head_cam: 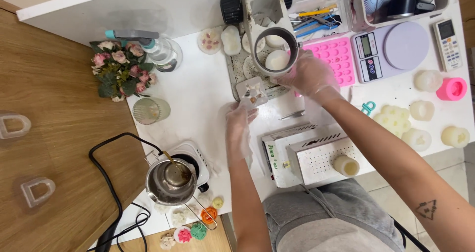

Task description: Preparing wax, cleaning molds, and pouring wax melts into containers at a workbench.

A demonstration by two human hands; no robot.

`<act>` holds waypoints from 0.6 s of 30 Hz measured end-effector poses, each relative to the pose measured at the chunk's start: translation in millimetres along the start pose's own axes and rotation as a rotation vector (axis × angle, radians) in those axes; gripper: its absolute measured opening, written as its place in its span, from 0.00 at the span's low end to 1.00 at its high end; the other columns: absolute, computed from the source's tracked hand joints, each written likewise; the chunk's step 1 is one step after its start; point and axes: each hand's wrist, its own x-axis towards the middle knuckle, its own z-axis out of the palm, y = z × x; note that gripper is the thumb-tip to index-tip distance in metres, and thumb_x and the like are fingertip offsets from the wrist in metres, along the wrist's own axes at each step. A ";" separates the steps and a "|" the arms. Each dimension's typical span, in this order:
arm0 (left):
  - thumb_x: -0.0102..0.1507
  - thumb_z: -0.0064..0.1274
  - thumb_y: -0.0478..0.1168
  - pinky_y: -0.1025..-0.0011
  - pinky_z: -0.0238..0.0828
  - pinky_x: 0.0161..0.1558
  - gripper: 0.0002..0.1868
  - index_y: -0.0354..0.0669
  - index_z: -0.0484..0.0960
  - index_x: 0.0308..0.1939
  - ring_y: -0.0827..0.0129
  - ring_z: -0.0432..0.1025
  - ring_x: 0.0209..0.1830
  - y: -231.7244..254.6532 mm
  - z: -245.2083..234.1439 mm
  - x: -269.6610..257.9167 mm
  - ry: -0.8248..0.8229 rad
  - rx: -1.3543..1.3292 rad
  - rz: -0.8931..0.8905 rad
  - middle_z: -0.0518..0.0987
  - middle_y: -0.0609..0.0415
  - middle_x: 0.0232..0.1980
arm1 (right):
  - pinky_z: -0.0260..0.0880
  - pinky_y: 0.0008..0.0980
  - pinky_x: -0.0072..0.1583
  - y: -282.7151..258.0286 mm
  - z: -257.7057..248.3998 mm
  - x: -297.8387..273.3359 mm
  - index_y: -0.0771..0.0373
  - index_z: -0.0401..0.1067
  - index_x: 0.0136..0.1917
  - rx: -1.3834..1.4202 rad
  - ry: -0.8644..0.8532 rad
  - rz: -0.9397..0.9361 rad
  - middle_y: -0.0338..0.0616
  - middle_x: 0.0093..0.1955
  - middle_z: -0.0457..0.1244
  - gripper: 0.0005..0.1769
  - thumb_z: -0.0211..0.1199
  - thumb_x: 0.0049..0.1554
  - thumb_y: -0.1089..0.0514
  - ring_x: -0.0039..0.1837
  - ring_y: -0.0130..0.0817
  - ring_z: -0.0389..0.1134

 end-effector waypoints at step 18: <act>0.65 0.46 0.26 0.75 0.86 0.41 0.14 0.31 0.74 0.55 0.63 0.80 0.38 8.5 -14.5 80.7 0.127 0.082 0.246 0.79 0.43 0.47 | 0.74 0.51 0.50 4.5 29.2 20.1 0.61 0.61 0.71 0.038 0.184 -0.095 0.57 0.57 0.68 0.49 0.69 0.48 0.28 0.53 0.54 0.72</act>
